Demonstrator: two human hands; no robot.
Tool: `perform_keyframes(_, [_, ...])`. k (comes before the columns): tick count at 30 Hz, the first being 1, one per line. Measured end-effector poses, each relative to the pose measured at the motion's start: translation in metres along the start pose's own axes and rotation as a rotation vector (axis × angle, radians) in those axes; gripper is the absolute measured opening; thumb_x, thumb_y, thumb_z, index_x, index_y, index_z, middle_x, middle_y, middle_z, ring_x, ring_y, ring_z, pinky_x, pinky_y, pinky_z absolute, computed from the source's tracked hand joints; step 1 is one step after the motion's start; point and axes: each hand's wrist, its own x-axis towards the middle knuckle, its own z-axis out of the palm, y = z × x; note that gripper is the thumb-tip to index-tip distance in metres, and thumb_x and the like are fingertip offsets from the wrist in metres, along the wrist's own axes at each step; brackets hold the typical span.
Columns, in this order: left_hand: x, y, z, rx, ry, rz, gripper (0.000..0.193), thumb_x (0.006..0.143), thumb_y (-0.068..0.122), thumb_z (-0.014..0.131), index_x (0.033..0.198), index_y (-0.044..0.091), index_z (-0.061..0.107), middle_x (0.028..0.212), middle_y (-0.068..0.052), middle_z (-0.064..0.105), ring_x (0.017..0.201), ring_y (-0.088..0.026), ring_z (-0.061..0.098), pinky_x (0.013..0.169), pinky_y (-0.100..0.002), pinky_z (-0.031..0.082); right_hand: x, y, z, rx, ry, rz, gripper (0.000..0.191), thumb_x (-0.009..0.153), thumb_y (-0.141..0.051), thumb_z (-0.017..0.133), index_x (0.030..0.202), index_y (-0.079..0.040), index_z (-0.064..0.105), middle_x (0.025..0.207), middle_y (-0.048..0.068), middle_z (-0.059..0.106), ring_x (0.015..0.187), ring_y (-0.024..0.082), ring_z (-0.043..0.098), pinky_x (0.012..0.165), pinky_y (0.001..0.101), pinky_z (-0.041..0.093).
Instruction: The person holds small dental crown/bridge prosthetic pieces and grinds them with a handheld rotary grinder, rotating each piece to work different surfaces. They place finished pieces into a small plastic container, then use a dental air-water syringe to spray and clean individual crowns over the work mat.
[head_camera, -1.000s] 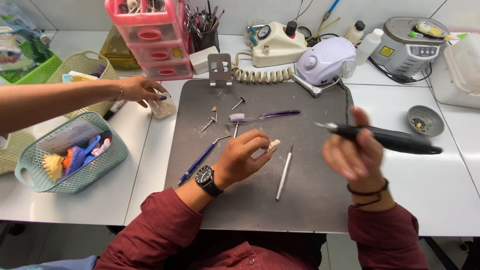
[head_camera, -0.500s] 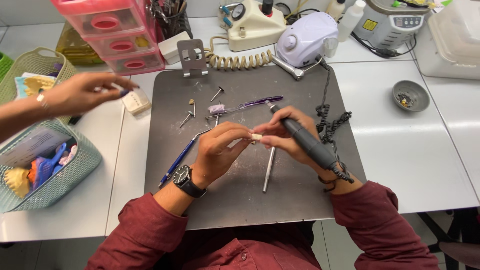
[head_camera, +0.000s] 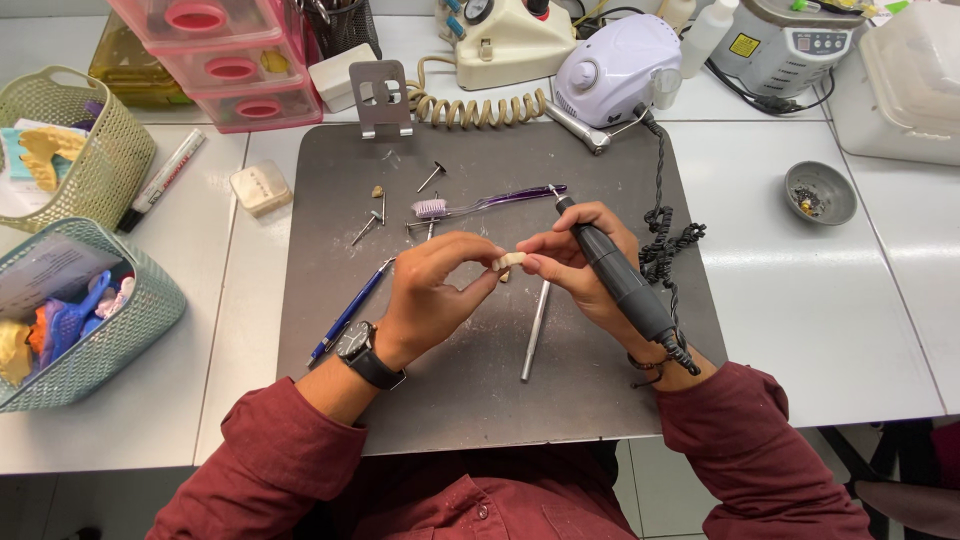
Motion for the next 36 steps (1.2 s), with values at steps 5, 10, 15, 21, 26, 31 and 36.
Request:
perform_keyframes(5, [0.0019,0.0034,0.0030,-0.057,0.030,-0.044,0.022,0.085,0.002,0.085,0.104,0.004,0.074,0.098,-0.007,0.077,0.088,-0.016,0.078,0.080,-0.028,0.063,0.0002,-0.0040,-0.0004,-0.051,0.031,-0.034,0.039,0.092,0.005,0.076,0.118,-0.007,0.049,0.109,0.022,0.075,0.102,0.024,0.077,0.089,0.0310,0.066])
perform_keyframes(10, [0.0010,0.0030,0.0031,-0.015,0.077,-0.016,0.025,0.086,0.002,0.083,0.110,0.004,0.074,0.103,-0.008,0.077,0.093,-0.017,0.078,0.083,-0.028,0.064,0.0000,-0.0028,0.0001,-0.039,-0.013,-0.036,0.038,0.093,0.003,0.076,0.118,-0.008,0.049,0.111,0.022,0.075,0.105,0.024,0.077,0.092,0.0320,0.067])
perform_keyframes(15, [-0.0007,0.0011,0.0029,0.040,0.008,0.022,0.028,0.084,0.002,0.084,0.111,0.004,0.074,0.101,-0.007,0.076,0.088,-0.018,0.077,0.075,-0.027,0.063,0.0017,-0.0016,-0.0021,-0.061,-0.002,-0.017,0.034,0.095,-0.002,0.075,0.119,-0.007,0.051,0.105,0.022,0.077,0.093,0.023,0.078,0.083,0.0316,0.067])
perform_keyframes(21, [-0.0024,-0.0020,0.0025,0.100,-0.023,0.125,0.020,0.085,0.002,0.083,0.101,0.005,0.071,0.100,-0.006,0.073,0.086,-0.020,0.073,0.073,-0.031,0.060,0.0003,-0.0018,-0.0005,-0.111,0.010,0.033,0.030,0.097,-0.007,0.074,0.118,-0.005,0.053,0.103,0.022,0.077,0.090,0.022,0.078,0.082,0.0314,0.066])
perform_keyframes(26, [-0.0030,-0.0040,0.0006,0.121,-0.029,0.145,0.019,0.085,0.002,0.083,0.099,0.006,0.071,0.100,-0.006,0.071,0.087,-0.021,0.071,0.072,-0.033,0.058,0.0010,-0.0032,0.0022,-0.081,0.001,0.034,0.028,0.099,-0.008,0.072,0.118,-0.004,0.053,0.103,0.022,0.077,0.090,0.022,0.078,0.082,0.0317,0.066])
perform_keyframes(31, [-0.0036,-0.0031,-0.0002,0.145,-0.011,0.142,0.019,0.085,0.002,0.083,0.101,0.006,0.072,0.101,-0.005,0.071,0.087,-0.021,0.071,0.071,-0.033,0.058,0.0009,-0.0042,0.0034,-0.105,0.017,0.064,0.031,0.095,-0.006,0.074,0.118,-0.004,0.053,0.103,0.021,0.077,0.090,0.022,0.078,0.082,0.0315,0.067])
perform_keyframes(36, [-0.0043,-0.0018,-0.0005,0.134,-0.010,0.095,0.017,0.087,0.005,0.083,0.101,0.005,0.074,0.096,-0.005,0.071,0.080,-0.019,0.071,0.066,-0.032,0.057,0.0005,-0.0038,0.0031,-0.108,0.020,0.067,0.033,0.094,-0.004,0.075,0.119,-0.005,0.052,0.102,0.021,0.077,0.088,0.022,0.078,0.080,0.0315,0.066])
